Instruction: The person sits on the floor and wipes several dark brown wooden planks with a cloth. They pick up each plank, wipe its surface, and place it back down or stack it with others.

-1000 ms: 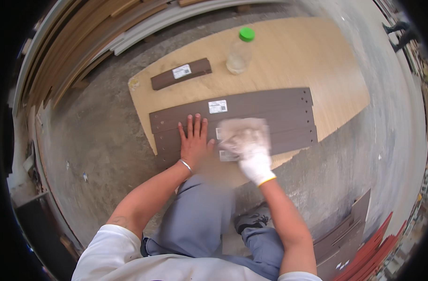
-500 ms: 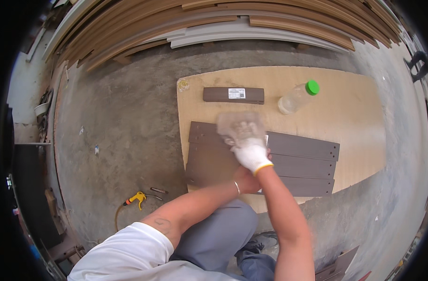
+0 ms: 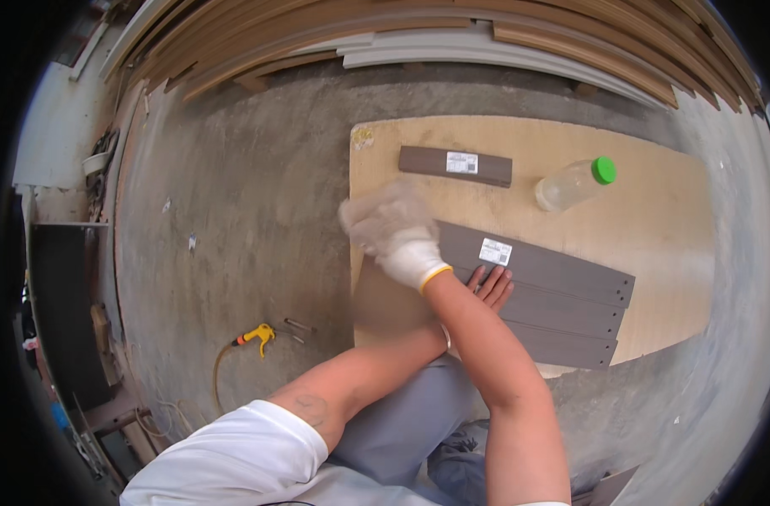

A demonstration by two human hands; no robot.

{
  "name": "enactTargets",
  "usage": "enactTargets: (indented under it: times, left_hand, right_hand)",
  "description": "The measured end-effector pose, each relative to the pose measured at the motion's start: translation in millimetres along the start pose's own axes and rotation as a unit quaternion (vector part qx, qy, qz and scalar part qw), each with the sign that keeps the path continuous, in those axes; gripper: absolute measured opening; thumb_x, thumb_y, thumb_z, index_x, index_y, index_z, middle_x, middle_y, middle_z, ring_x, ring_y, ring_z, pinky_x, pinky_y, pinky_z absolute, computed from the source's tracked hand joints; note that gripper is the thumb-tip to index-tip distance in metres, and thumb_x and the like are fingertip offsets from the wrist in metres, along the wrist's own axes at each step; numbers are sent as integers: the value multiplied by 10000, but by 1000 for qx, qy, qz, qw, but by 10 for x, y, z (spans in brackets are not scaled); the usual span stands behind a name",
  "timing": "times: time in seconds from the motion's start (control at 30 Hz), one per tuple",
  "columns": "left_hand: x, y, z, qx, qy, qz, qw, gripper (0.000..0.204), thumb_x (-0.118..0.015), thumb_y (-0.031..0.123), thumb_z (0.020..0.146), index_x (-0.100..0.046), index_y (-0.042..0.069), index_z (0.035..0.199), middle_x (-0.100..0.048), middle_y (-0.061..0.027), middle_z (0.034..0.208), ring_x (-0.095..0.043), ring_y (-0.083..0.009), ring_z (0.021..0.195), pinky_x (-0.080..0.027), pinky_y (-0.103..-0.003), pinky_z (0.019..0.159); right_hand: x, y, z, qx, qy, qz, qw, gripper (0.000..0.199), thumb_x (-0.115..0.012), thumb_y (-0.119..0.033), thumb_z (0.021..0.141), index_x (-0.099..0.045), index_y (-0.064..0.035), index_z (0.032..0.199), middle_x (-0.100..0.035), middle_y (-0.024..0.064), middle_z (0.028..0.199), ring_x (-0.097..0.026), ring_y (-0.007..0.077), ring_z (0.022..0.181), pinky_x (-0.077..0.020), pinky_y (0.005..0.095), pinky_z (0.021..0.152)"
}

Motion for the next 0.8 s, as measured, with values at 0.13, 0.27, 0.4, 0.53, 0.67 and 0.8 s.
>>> enactTargets:
  times: [0.13,0.27,0.4,0.53,0.67,0.8]
  left_hand:
    - [62,52,102,-18,-10,59,998,795,-393,503,1001,-294,-46,1567,-197,-217,1690,-133,-387,1581,-93,-589,1267]
    - [114,-75,-58,23,-22,-30,999,808,-402,500,990,-281,-51,1570,-183,-217,1693,-142,-388,1579,-85,-603,1265]
    - [85,1,8,10,-32,67,997,818,-469,528,987,-306,-12,1579,-187,-209,1692,-81,-365,1589,-43,-581,1273]
    - [-19,-29,-71,8,-12,73,997,805,-392,480,993,-291,-88,1554,-183,-261,1679,-133,-413,1573,-79,-598,1268]
    - [-103,-89,-84,12,6,53,999,784,-420,479,1000,-306,-46,1570,-205,-232,1682,-116,-400,1580,-71,-589,1268]
    - [-50,-54,-24,18,-24,23,999,823,-469,501,982,-290,-33,1582,-207,-216,1685,-114,-359,1587,-53,-574,1271]
  right_hand:
    - [-522,-811,-305,123,-141,267,945,237,-715,-232,804,-720,-195,1038,-663,50,1146,-563,254,1216,-494,350,982]
    - [136,-174,-62,73,-56,35,995,312,-670,-323,890,-671,-255,1194,-626,40,1368,-654,239,1063,-482,381,988]
    - [88,-843,-319,94,-136,201,966,365,-682,-272,851,-669,-208,1210,-604,72,1375,-555,284,1291,-466,433,1073]
    - [39,-203,-344,9,-203,107,973,380,-640,-212,862,-700,-176,1235,-631,85,1372,-534,280,1322,-374,390,1160]
    - [161,-136,-447,-133,-131,137,973,481,-677,-209,817,-665,-174,1297,-557,142,1479,-420,292,1458,-213,434,1263]
    - [-60,-314,-631,-80,-134,137,978,537,-673,-236,841,-623,-176,1372,-524,96,1529,-390,294,1482,-233,448,1258]
Point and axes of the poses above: each hand's wrist, its own z-axis towards the middle knuckle, its own x-axis out of the back of the hand, y = z × x, the point moved 10 cm from there along z, towards the middle knuckle
